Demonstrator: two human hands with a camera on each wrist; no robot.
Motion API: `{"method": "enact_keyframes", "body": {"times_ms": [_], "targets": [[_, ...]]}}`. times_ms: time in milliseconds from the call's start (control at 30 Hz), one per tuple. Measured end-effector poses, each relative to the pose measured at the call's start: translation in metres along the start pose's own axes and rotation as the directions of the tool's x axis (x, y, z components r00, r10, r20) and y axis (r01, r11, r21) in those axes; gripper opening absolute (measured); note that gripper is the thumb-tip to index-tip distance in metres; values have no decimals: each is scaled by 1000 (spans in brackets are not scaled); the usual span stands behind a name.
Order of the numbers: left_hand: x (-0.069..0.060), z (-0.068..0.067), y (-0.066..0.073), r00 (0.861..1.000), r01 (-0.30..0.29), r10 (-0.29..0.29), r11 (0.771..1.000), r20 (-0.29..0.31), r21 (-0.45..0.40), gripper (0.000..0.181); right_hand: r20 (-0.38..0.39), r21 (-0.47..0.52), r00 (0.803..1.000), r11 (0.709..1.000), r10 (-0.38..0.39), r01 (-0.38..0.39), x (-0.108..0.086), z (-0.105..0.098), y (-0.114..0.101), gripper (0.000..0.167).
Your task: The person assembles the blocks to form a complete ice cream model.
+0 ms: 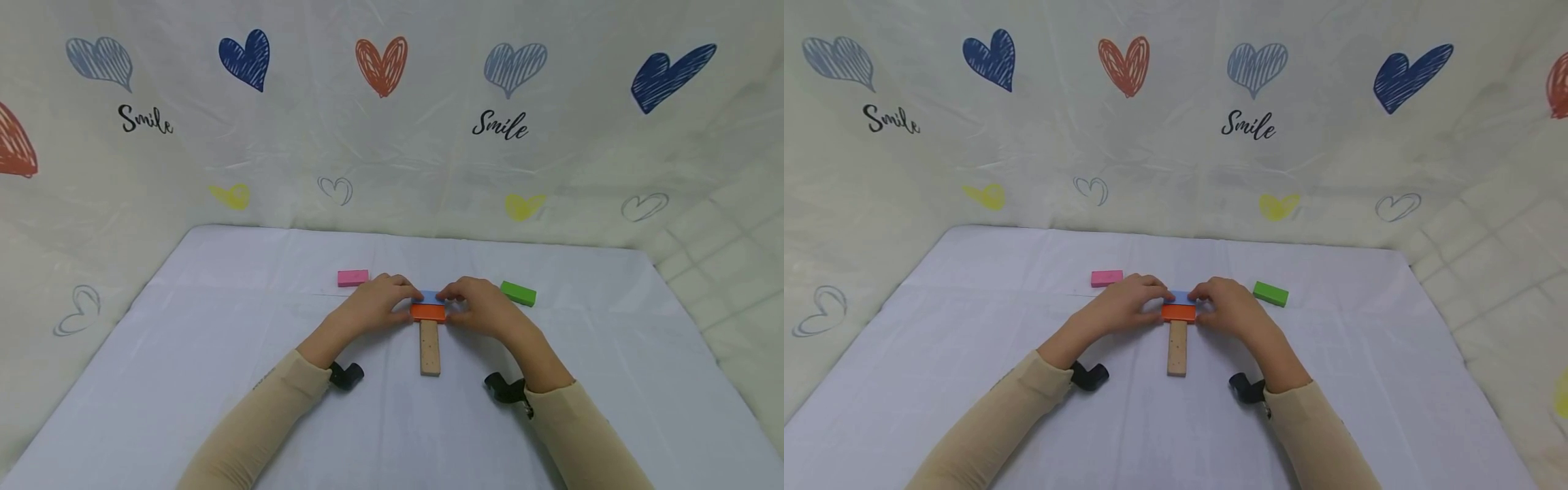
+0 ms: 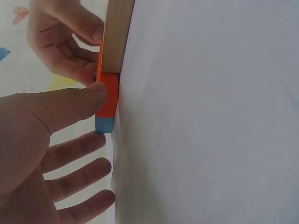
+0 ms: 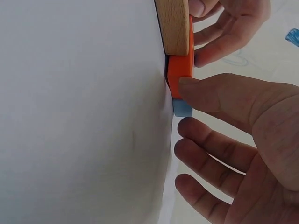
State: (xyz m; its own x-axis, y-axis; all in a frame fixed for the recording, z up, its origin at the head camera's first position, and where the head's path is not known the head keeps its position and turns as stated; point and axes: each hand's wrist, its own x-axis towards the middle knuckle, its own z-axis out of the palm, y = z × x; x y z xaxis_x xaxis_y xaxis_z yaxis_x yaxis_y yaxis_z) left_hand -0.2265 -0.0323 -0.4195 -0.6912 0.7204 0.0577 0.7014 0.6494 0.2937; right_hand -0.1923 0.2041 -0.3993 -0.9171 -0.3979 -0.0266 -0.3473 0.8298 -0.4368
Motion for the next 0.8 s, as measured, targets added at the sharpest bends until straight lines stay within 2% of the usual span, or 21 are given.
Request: {"method": "enact_keyframes", "body": {"times_ms": [800], "targets": [[0, -1, 0, 1000, 1, -2, 1000, -4, -22, 32, 16, 11, 1000, 1000, -6, 6, 0, 0, -2, 34]]}}
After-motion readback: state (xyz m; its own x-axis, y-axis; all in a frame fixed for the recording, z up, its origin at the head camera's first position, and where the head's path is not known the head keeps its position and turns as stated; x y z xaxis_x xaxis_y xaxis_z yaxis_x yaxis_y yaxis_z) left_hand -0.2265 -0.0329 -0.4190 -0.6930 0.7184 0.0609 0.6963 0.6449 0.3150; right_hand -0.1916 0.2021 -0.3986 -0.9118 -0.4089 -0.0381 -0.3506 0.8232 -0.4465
